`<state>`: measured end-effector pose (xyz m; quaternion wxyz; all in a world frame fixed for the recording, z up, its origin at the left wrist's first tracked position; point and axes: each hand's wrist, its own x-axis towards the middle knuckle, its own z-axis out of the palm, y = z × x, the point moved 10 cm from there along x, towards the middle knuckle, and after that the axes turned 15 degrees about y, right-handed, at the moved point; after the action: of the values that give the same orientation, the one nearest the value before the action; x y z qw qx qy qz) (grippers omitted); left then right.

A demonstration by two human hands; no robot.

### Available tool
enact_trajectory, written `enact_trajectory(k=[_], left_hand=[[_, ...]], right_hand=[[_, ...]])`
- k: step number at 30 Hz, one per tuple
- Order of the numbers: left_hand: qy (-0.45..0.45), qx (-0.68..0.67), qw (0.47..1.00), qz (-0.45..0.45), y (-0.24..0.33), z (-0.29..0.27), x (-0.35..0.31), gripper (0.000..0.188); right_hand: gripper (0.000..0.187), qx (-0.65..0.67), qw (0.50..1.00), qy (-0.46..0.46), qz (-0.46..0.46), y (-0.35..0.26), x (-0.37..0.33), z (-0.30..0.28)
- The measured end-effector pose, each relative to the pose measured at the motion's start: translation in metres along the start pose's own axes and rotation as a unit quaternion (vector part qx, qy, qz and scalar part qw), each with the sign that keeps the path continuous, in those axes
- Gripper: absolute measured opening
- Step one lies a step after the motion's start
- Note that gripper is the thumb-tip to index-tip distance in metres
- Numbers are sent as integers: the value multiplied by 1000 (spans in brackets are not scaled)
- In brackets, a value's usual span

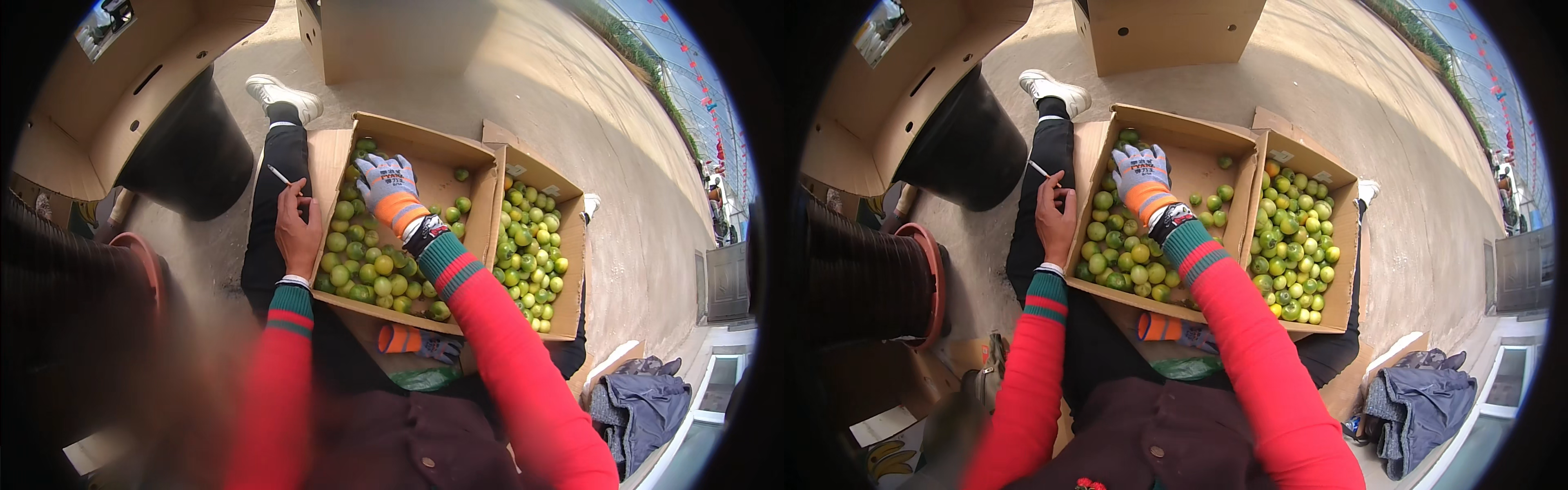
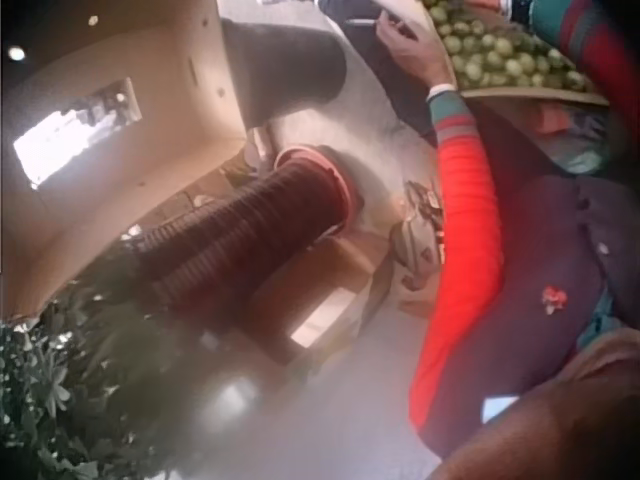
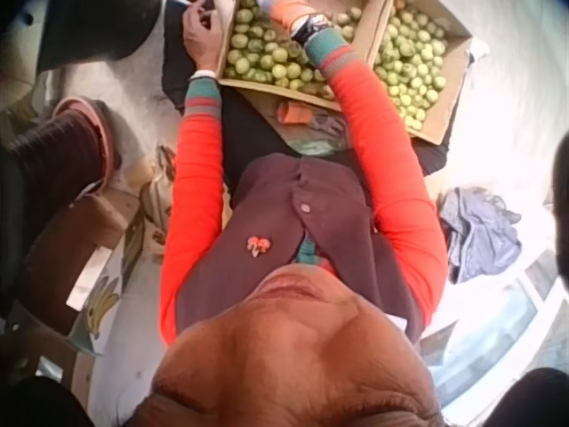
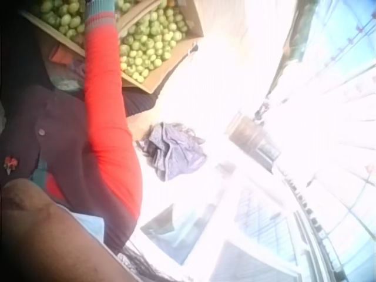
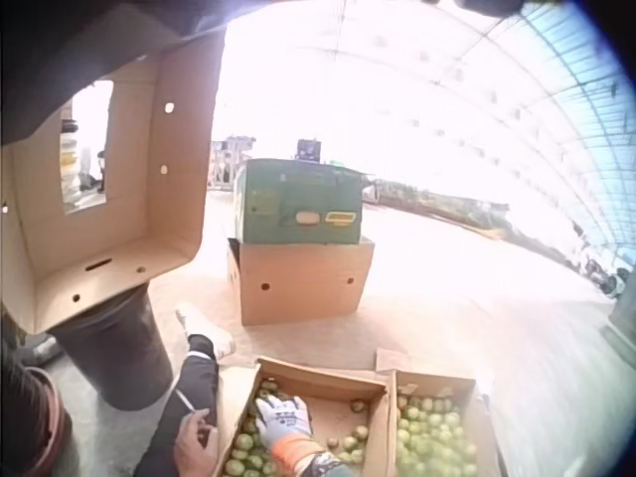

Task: The person sits on the ground and sorts green citrus fruits between two cardboard boxes using gloved hands. The person repeatedly picks fruits from one box and places them into the other, gradually redistributing the contents.

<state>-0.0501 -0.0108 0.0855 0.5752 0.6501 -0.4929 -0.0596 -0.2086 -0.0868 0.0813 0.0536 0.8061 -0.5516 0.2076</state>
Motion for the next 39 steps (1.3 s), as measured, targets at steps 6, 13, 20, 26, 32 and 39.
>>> enact_trajectory(k=[6, 13, 20, 26, 32, 39], left_hand=[[3, -9, 1000, 12, 2, 3, 0, 34], [-6, -5, 1000, 13, -8, 4, -2, 33], [-14, -30, 999, 20, -11, 11, -2, 33], [-17, -24, 999, 26, -9, 8, -3, 32], [-18, 1, 1000, 20, -6, 6, 2, 32], [-12, 2, 1000, 26, -4, 7, 0, 34]], right_hand=[[44, -80, 990, -107, -42, -1, 14, 49], [53, -65, 973, -205, 89, 21, -12, 43], [45, 2, 987, -132, 88, 38, -65, 10], [47, 286, 911, 143, 261, 83, -131, -99], [39, 0, 888, 264, 378, 201, -231, -167], [20, 267, 864, 322, 279, 157, -191, -161]])
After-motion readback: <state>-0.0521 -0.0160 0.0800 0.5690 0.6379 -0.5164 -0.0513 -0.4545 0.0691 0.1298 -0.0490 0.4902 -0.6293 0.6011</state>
